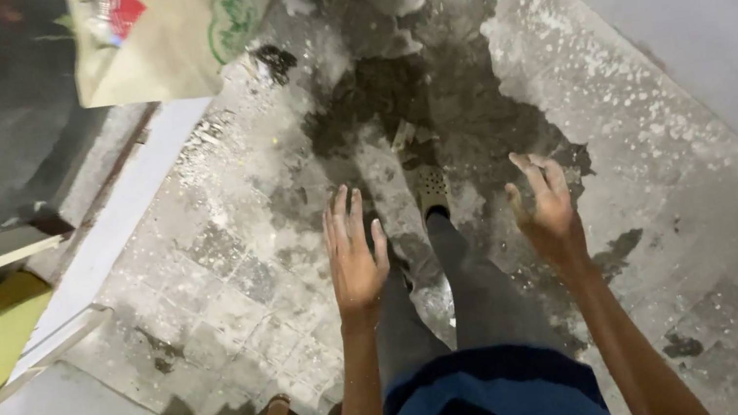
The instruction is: The person holds a black bag and uses their hands to pat and wipe white dust off its surface.
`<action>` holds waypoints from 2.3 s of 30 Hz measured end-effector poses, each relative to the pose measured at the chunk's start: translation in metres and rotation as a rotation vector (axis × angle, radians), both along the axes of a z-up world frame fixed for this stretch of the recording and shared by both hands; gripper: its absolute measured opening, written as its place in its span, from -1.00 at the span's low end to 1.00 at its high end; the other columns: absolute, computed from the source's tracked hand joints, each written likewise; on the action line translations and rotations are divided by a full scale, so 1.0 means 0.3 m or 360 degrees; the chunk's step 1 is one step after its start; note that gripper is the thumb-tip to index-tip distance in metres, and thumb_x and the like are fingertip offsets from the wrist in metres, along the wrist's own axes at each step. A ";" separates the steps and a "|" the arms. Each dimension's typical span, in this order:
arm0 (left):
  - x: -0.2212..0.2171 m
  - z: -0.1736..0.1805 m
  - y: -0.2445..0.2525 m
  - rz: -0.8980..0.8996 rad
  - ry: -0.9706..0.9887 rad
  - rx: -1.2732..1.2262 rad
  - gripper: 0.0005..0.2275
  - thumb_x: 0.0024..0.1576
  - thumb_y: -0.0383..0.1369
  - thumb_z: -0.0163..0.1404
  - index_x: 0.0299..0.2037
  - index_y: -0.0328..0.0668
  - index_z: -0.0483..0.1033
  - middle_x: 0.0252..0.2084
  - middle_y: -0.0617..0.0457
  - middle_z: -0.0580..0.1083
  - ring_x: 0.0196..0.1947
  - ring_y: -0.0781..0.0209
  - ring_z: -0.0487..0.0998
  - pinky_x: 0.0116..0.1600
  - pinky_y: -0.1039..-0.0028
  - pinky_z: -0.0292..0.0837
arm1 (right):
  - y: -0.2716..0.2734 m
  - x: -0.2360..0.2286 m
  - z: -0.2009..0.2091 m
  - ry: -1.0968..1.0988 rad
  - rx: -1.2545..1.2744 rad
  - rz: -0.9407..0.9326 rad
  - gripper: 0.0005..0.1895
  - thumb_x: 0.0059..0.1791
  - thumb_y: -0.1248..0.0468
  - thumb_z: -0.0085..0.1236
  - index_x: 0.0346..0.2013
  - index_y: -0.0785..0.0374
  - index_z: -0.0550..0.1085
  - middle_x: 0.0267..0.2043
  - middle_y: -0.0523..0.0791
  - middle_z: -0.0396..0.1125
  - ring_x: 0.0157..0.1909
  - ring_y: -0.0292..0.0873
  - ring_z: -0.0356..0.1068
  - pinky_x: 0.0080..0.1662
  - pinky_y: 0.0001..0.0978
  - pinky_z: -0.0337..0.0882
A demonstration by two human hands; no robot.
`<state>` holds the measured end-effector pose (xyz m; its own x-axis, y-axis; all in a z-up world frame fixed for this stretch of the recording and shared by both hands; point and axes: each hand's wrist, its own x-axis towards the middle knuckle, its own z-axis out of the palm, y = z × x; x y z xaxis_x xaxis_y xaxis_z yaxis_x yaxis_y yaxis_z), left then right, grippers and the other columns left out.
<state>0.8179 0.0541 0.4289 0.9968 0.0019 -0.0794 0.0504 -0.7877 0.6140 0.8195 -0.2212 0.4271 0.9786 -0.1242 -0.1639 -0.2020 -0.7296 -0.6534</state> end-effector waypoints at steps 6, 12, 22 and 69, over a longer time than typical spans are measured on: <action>0.086 -0.282 -0.113 0.0153 0.0167 -0.0100 -0.55 0.32 -0.35 -0.09 0.43 -0.18 0.21 0.49 -0.18 0.19 0.51 -0.17 0.14 0.50 0.05 0.15 | -0.074 0.102 -0.301 0.0340 -0.0138 -0.0075 -0.48 0.06 0.21 0.08 0.31 0.27 0.35 0.25 0.09 0.26 0.27 0.19 0.28 0.23 -0.03 0.32; 0.136 -0.713 -0.132 0.0154 0.0253 -0.0016 -0.50 0.34 -0.37 -0.13 0.49 -0.24 0.08 0.54 -0.26 0.03 0.55 -0.25 0.03 0.52 0.04 0.10 | -0.028 0.138 -0.745 0.0341 -0.0358 0.0009 -0.43 0.11 0.11 0.11 0.38 0.22 0.28 0.31 0.13 0.22 0.36 0.18 0.26 0.26 -0.01 0.38; 0.218 -1.391 -0.074 -0.0042 0.0176 0.0153 -0.45 0.38 -0.37 -0.15 0.55 -0.22 -0.04 0.59 -0.21 -0.03 0.60 -0.18 -0.05 0.62 0.04 0.00 | 0.096 0.191 -1.492 0.0462 -0.0377 -0.0118 -0.13 0.10 -0.06 0.16 0.57 0.07 -0.02 0.42 0.20 0.13 0.39 0.27 0.20 0.14 0.05 0.47; 0.128 -0.775 -0.004 0.0121 0.0122 0.0004 -0.51 0.29 -0.38 -0.18 0.45 -0.31 0.15 0.51 -0.25 0.08 0.52 -0.31 0.01 0.52 0.00 -0.02 | 0.176 0.253 -0.790 0.0337 -0.0280 0.0015 -0.16 -0.09 0.05 0.33 0.36 0.37 0.23 0.15 0.18 0.24 0.09 0.25 0.34 0.02 0.03 0.43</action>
<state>0.8562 0.0528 0.1964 0.9848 0.0777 -0.1553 0.1569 -0.7814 0.6040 0.8955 -0.1683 0.1902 0.9260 -0.1599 -0.3418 -0.3134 -0.8305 -0.4605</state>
